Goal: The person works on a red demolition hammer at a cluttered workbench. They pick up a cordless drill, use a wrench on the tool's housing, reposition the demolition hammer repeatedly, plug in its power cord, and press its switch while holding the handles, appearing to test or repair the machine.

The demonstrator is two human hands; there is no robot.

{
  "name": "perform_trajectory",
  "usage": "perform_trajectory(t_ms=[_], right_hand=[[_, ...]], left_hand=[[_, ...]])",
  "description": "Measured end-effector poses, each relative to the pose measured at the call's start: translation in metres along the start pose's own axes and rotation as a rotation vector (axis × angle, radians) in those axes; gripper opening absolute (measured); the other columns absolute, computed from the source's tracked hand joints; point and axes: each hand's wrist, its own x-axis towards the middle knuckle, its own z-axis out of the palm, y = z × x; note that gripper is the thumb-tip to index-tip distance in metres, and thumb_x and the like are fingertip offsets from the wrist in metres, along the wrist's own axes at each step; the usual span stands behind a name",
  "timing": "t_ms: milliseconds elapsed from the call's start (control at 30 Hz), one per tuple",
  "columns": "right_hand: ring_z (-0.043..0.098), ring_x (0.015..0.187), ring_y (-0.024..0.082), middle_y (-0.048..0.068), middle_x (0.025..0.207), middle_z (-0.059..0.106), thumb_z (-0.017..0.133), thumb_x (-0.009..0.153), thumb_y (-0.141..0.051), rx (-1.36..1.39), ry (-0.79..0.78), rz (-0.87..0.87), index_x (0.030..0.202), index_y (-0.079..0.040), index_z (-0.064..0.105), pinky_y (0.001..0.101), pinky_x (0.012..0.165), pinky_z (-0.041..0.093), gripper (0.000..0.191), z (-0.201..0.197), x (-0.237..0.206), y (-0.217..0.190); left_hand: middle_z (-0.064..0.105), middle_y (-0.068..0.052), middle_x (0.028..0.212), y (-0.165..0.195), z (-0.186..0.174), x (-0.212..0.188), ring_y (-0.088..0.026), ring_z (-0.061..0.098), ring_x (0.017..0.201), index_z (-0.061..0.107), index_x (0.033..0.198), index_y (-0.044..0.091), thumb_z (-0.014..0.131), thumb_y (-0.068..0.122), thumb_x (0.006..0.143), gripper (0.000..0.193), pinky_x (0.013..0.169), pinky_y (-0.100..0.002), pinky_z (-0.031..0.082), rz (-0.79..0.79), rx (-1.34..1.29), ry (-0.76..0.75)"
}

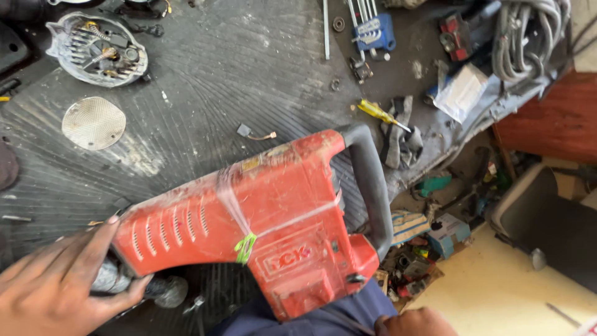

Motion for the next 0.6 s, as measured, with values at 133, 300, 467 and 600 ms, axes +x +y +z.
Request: perform_trajectory(t_ms=[133,300,467,600], right_hand=[[0.075,0.069,0.034,0.005,0.068,0.071,0.059,0.068,-0.032,-0.048,0.652,0.011,0.082,-0.027,0.068,0.053,0.058,0.061,0.018,0.006,0.004,0.007],[0.074,0.08,0.034,0.011,0.076,0.068,0.057,0.092,-0.027,0.092,-0.084,0.076,0.108,-0.017,0.069,0.0537,0.068,0.06,0.022,-0.005,0.003,0.009],[0.074,0.078,0.033,0.01,0.078,0.069,0.056,0.091,-0.028,-0.009,0.062,-0.099,0.108,-0.017,0.068,0.053,0.064,0.061,0.024,-0.004,0.011,0.028],[0.074,0.085,0.036,0.009,0.091,0.07,0.054,0.096,-0.028,0.014,0.01,-0.167,0.118,-0.022,0.065,0.055,0.067,0.06,0.026,-0.012,0.013,0.037]], left_hand=[[0.074,-0.023,0.101,0.001,0.012,-0.002,-0.035,0.074,0.088,0.064,0.127,-0.008,0.085,0.047,0.055,0.093,0.081,-0.049,0.059,-0.017,-0.119,-0.001],[0.071,-0.03,0.094,0.003,0.021,0.004,-0.041,0.073,0.084,0.06,0.122,-0.016,0.09,0.038,0.055,0.091,0.074,-0.05,0.06,0.043,-0.254,0.031],[0.07,-0.03,0.089,0.007,0.014,0.004,-0.042,0.073,0.08,0.057,0.124,-0.018,0.091,0.04,0.053,0.097,0.073,-0.05,0.059,0.029,-0.254,-0.073],[0.07,-0.03,0.092,0.01,0.015,-0.001,-0.042,0.073,0.084,0.056,0.127,-0.016,0.09,0.039,0.054,0.098,0.075,-0.048,0.059,-0.015,-0.262,-0.062]])
